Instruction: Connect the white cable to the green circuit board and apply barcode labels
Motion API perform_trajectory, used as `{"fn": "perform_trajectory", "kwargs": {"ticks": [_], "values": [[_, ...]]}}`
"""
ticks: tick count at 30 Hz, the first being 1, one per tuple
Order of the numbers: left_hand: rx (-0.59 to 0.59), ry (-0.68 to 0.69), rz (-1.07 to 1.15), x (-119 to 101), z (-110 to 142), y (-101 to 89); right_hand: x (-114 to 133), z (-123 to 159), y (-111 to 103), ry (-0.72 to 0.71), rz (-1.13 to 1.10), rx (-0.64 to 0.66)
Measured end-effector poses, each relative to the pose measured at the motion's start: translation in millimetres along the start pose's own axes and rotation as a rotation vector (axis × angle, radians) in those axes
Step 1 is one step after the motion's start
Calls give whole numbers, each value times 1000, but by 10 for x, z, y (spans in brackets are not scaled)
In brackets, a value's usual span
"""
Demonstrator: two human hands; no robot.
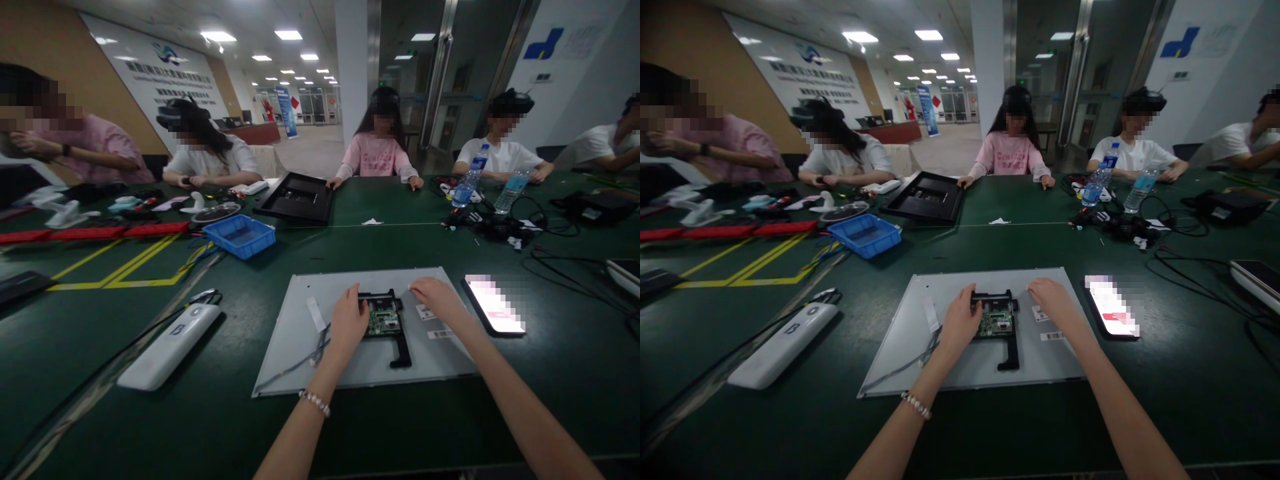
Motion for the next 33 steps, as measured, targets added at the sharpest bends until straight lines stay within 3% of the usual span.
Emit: {"fn": "perform_trajectory", "kwargs": {"ticks": [8, 13, 19, 26, 33], "values": [[-7, 16, -25, -3, 9, 11, -104, 77, -83, 85, -7, -101], [-7, 18, -6, 7, 13, 18, -99, 148, -76, 52, -103, -12], [-18, 19, 18, -4, 15, 4, -362, 242, -209, 174, -161, -58], [-9, 17, 33, -15, 5, 8, -601, 393, -88, 262, -213, 133], [-15, 22, 38, -11, -6, 16, -642, 360, -126, 339, -197, 87]]}}
Point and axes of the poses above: each hand's wrist, its own z-axis away from the middle knuckle, its own y-axis out of the palm, x = y × z, the point moved 8 cm from there along -z, towards the middle knuckle, and after that the axes turned 11 degrees about -x, right-handed, at the moved point
